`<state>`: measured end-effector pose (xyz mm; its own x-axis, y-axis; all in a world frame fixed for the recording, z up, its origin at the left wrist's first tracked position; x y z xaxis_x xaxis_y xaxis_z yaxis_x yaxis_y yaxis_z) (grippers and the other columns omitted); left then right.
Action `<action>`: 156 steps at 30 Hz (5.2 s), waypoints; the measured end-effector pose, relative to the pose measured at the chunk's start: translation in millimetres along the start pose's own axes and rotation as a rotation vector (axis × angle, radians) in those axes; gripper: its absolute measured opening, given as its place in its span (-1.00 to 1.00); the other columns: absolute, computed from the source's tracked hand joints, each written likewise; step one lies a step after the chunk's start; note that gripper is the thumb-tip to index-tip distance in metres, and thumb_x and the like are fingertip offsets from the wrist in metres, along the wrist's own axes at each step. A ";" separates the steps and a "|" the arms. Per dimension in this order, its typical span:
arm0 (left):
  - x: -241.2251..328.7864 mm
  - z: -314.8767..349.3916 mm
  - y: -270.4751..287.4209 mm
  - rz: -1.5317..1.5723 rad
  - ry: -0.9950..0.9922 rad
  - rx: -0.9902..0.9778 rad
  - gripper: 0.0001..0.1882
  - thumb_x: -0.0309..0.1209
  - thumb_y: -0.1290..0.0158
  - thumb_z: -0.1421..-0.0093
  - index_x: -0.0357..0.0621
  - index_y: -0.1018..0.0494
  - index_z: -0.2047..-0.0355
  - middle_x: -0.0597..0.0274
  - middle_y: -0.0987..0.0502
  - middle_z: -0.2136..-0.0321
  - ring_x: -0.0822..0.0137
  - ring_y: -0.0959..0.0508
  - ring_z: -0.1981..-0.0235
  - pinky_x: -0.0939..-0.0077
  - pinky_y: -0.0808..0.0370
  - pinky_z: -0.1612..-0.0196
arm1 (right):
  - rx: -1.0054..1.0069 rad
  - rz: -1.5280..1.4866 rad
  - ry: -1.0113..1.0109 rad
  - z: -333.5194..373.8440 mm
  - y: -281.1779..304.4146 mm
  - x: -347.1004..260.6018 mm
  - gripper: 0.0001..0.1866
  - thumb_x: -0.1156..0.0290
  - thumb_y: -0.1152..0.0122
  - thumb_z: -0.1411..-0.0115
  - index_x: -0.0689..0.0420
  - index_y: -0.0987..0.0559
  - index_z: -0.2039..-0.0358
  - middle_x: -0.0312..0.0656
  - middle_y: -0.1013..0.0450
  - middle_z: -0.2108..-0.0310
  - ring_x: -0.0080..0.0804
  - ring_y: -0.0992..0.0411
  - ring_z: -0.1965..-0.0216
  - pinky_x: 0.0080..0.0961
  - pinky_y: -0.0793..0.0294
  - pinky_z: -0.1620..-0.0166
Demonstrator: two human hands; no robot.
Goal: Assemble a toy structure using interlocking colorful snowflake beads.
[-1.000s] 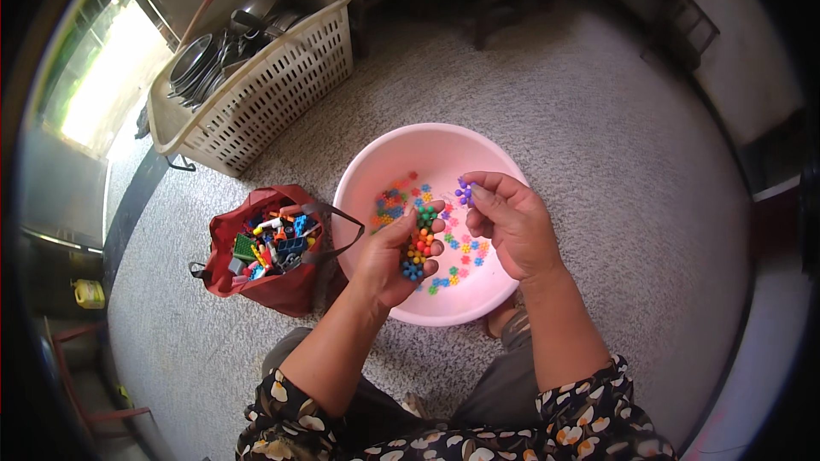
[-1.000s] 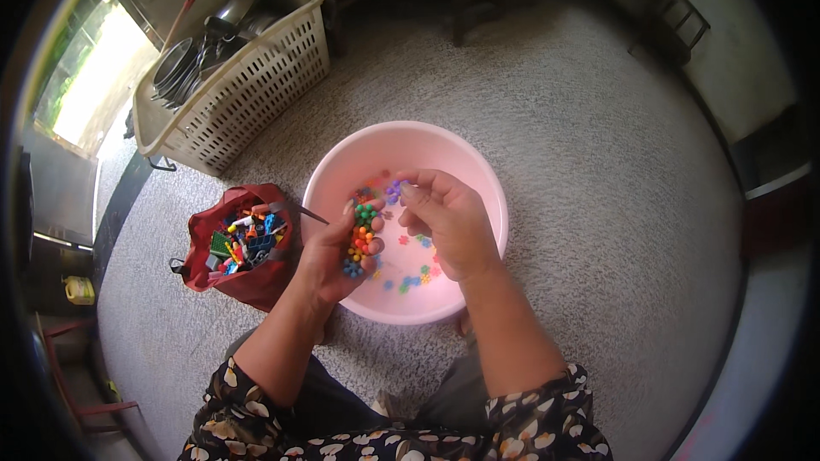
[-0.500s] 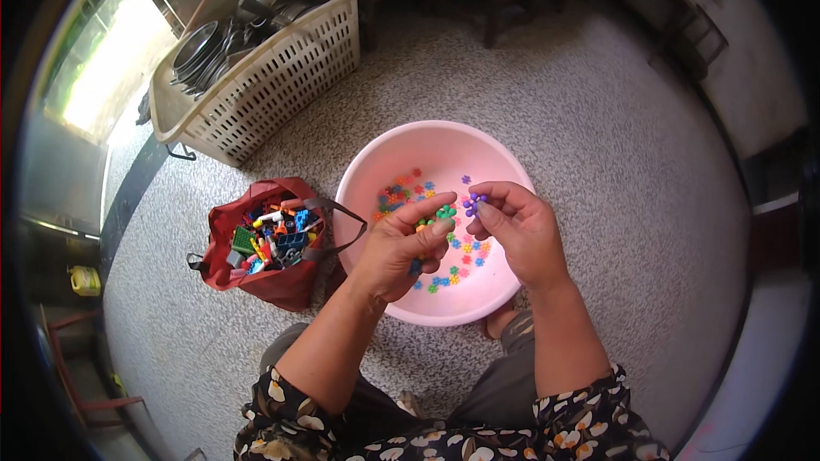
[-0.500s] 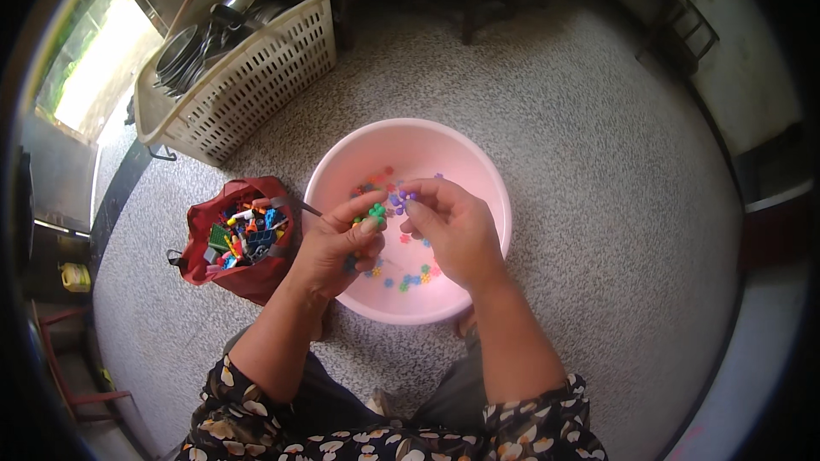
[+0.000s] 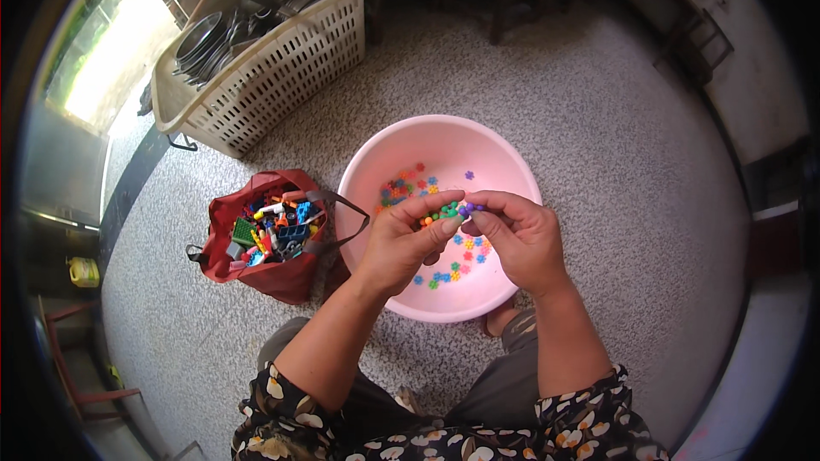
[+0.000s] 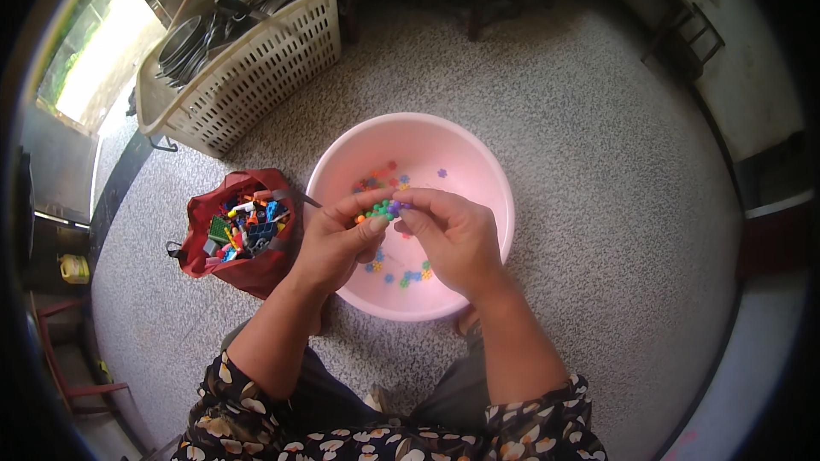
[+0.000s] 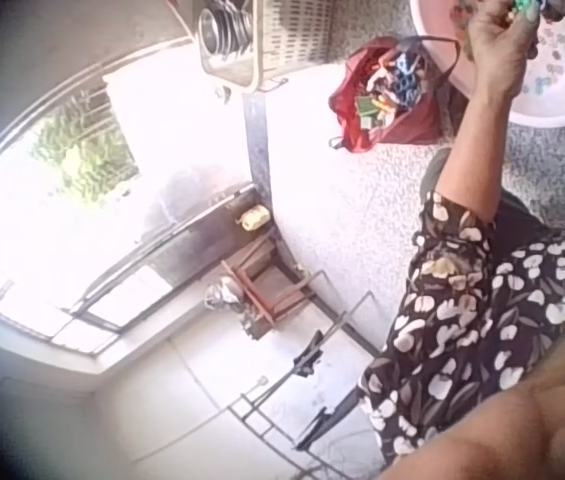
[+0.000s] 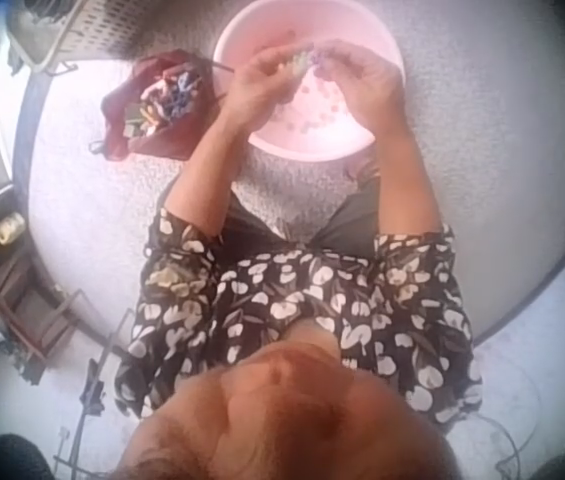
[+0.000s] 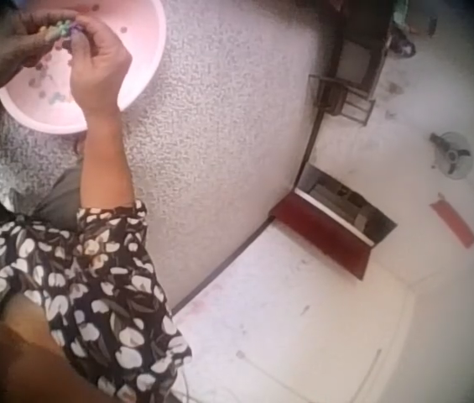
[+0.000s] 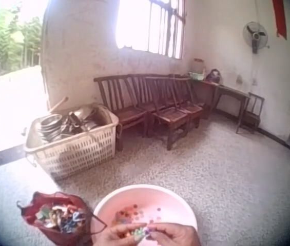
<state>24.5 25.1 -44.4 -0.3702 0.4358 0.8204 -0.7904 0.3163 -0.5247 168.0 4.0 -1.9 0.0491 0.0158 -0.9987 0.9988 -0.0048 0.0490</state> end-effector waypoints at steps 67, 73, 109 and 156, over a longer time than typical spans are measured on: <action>-5.0 4.8 6.2 0.474 0.254 0.035 -0.66 -0.19 0.16 -0.24 -0.17 -0.30 0.10 0.21 -0.45 0.28 0.40 -0.52 0.39 0.61 -0.50 0.47 | -0.026 -0.511 -0.302 -15.3 -11.1 9.2 -0.73 0.38 0.00 -0.20 0.27 -0.46 0.16 -0.32 -0.40 0.45 -0.68 -0.32 0.50 -0.75 -0.30 0.42; -2.4 10.8 4.6 0.406 0.305 0.044 -0.59 -0.11 0.16 -0.23 -0.18 -0.29 0.08 0.18 -0.44 0.27 0.32 -0.54 0.35 0.53 -0.57 0.43 | -0.047 -0.261 -0.293 -12.9 -16.9 15.4 -0.75 0.36 -0.12 -0.12 0.27 -0.53 0.27 -0.32 -0.39 0.49 -0.71 -0.23 0.55 -0.77 -0.23 0.45; -5.6 8.6 11.3 0.495 0.269 0.202 -0.72 -0.21 0.14 -0.24 -0.14 -0.31 0.19 0.15 -0.44 0.34 0.39 -0.52 0.38 0.49 -0.55 0.35 | 0.031 0.030 -0.021 -11.6 -14.1 14.0 -0.85 0.55 -0.15 -0.04 0.26 -0.44 0.35 -0.26 -0.40 0.51 -0.58 -0.38 0.53 -0.70 -0.38 0.43; 0.1 7.5 12.3 0.099 0.102 -0.044 -0.74 -0.40 -0.10 -0.10 -0.32 -0.46 0.24 0.22 -0.48 0.49 0.48 -0.48 0.54 0.66 -0.42 0.50 | -0.174 0.235 0.167 -7.8 -8.3 -5.8 -0.76 0.53 -0.13 -0.06 0.32 -0.52 0.23 -0.07 -0.51 0.36 -0.48 -0.48 0.35 -0.62 -0.44 0.26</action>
<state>11.1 22.7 -49.1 -0.3918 0.5496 0.7378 -0.7296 0.3030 -0.6131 159.5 11.7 3.6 0.2633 0.1981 -0.9442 0.9452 0.1431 0.2936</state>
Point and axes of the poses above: each hand's wrist, its own z-axis away from the middle knuckle, its own y-axis out of the back of the hand, x = y × z, the point moved 4 cm from there along -z, towards the middle knuckle
